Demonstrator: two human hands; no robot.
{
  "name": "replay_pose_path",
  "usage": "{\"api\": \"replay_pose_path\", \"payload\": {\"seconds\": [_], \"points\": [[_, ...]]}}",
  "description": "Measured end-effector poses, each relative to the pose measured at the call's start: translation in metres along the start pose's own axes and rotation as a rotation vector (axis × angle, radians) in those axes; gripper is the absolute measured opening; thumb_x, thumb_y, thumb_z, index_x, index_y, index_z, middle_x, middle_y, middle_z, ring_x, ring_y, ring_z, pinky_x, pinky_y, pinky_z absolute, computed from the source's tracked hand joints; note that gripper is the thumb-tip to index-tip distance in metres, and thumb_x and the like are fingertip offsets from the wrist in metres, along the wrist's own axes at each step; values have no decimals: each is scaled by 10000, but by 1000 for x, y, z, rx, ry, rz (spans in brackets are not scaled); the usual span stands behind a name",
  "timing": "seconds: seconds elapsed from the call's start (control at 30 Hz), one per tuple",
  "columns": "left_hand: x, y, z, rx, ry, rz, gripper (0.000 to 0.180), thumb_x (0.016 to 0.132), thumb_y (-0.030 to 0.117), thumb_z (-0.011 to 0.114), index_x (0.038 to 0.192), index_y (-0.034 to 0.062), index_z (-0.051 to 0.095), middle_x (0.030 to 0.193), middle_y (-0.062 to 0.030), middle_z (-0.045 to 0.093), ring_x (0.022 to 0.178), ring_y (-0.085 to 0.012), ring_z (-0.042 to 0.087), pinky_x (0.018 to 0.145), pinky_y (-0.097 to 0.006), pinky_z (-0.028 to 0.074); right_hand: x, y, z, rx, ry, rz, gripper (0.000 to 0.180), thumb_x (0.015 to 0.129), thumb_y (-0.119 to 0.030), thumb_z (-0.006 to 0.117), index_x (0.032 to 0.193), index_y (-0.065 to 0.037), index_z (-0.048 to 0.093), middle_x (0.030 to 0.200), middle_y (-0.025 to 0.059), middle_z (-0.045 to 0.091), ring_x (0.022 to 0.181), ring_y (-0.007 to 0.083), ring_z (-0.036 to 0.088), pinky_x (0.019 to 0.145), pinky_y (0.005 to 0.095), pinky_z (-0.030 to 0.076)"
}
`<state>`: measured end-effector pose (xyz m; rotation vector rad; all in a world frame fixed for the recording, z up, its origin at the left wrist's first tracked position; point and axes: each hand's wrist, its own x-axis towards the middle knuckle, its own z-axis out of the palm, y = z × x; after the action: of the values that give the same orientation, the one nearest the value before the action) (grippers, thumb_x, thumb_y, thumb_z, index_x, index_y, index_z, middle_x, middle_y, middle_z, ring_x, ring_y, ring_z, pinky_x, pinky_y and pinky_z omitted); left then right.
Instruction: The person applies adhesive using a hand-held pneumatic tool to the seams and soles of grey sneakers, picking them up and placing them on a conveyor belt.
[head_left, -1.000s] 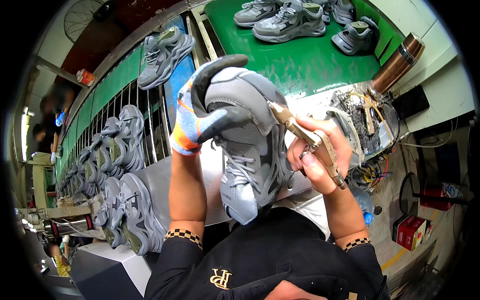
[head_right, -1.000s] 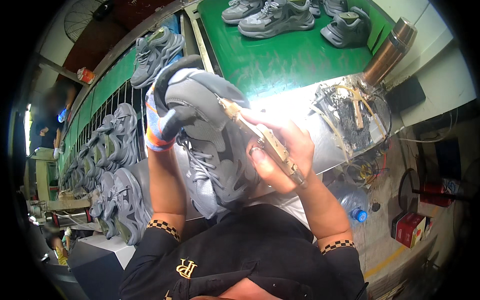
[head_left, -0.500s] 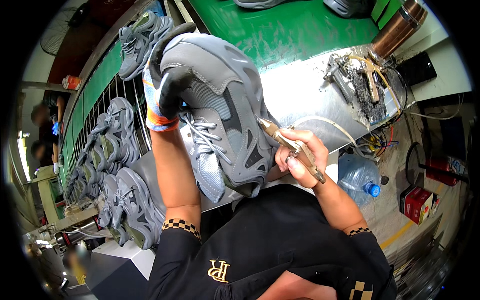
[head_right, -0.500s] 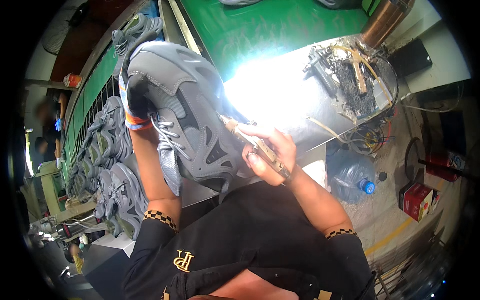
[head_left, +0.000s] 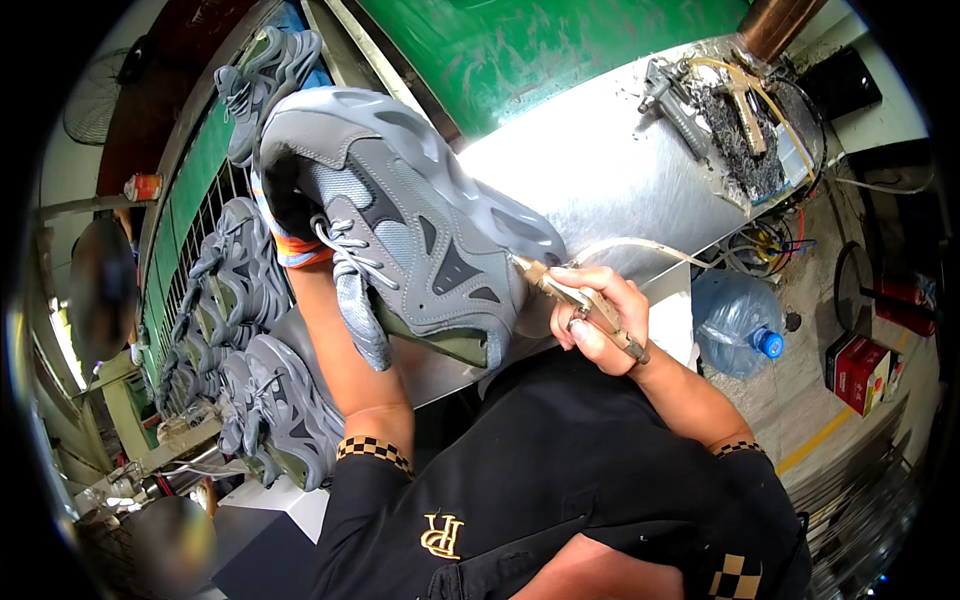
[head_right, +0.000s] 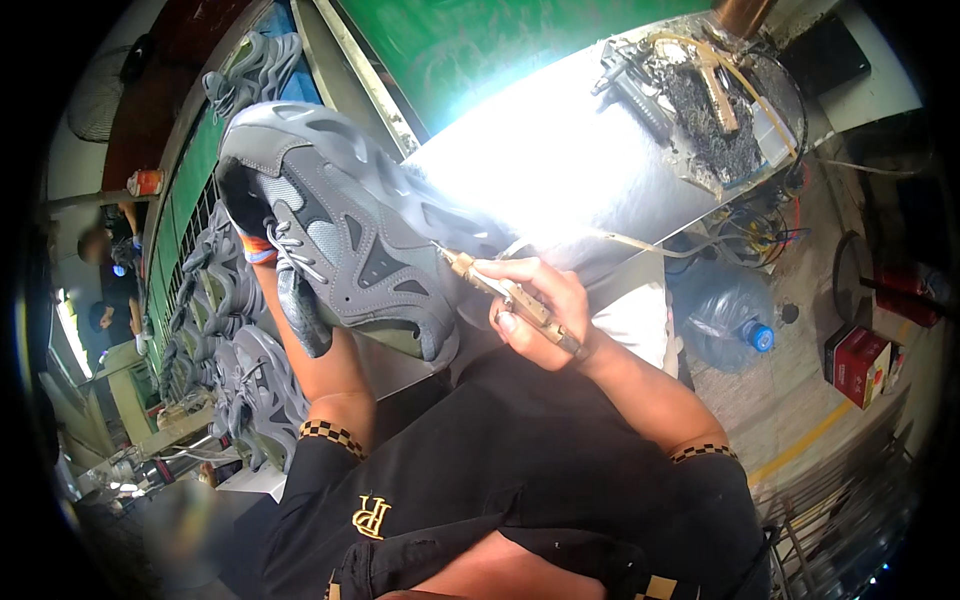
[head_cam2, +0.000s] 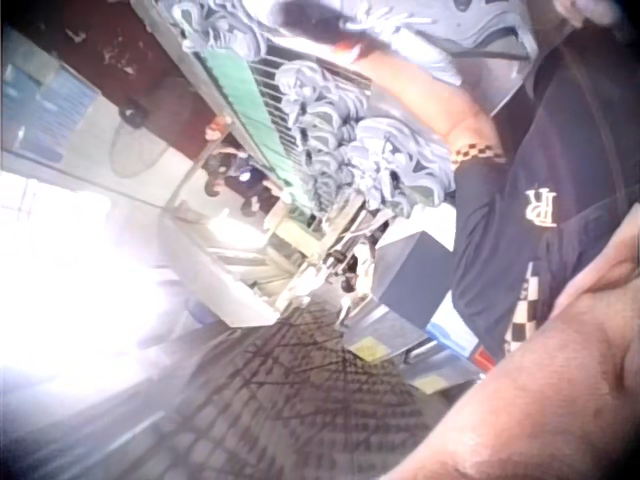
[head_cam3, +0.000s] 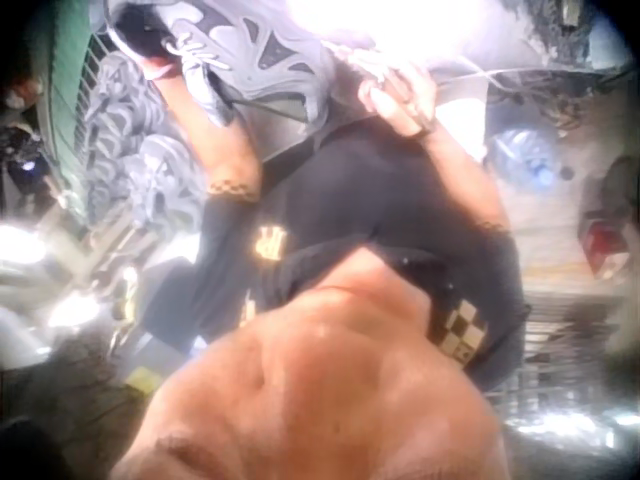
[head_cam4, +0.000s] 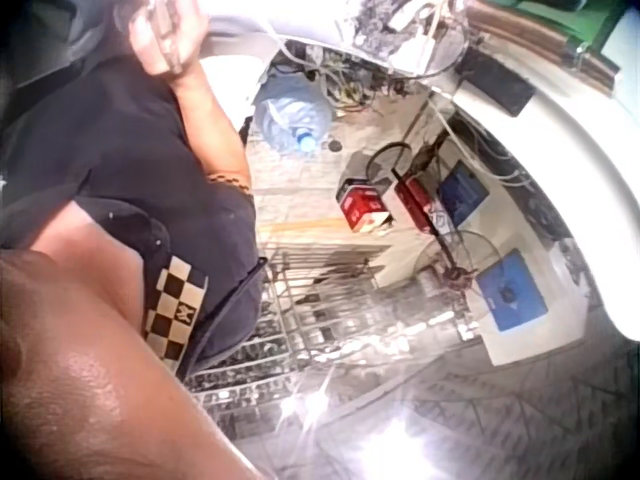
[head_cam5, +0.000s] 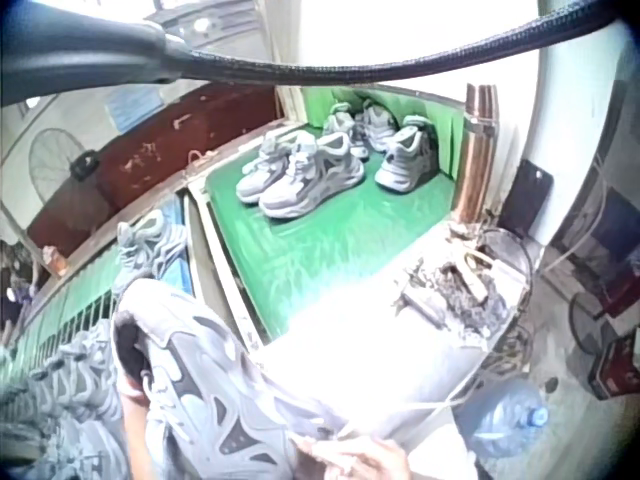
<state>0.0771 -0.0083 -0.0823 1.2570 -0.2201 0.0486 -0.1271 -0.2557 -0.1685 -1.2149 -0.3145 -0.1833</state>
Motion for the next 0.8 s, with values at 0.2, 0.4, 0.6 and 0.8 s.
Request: {"api": "replay_pose_path", "payload": {"seconds": [0.2,0.4,0.6,0.8], "points": [[-11,-20,-45,-84,73,-88,651,821,516,586,1245,23,552,1232,-110,590,1090,-251,588,974,-400,460,-6,0,1,68,23,100,411,847,-68,512,1238,60,489,632,50,566,526,90,527,520,236,437],[-51,-34,-108,-179,212,-220,610,897,538,515,1247,41,554,1266,-111,578,1109,-266,581,991,-419,455,1,7,5,47,29,87,420,864,-75,509,1255,72,463,670,64,544,511,104,505,502,247,423],[-135,-15,-99,-62,238,-288,585,949,516,471,1307,53,497,1298,-127,547,1162,-277,544,993,-418,444,22,11,19,139,48,181,424,850,-36,491,1265,47,473,744,37,562,582,45,480,538,217,402],[-227,15,-82,56,549,-517,525,960,406,523,1342,53,455,1225,-108,594,1043,-261,621,851,-403,542,32,24,30,40,22,178,430,832,-29,526,1253,54,490,782,29,575,650,44,492,589,213,409]]}}
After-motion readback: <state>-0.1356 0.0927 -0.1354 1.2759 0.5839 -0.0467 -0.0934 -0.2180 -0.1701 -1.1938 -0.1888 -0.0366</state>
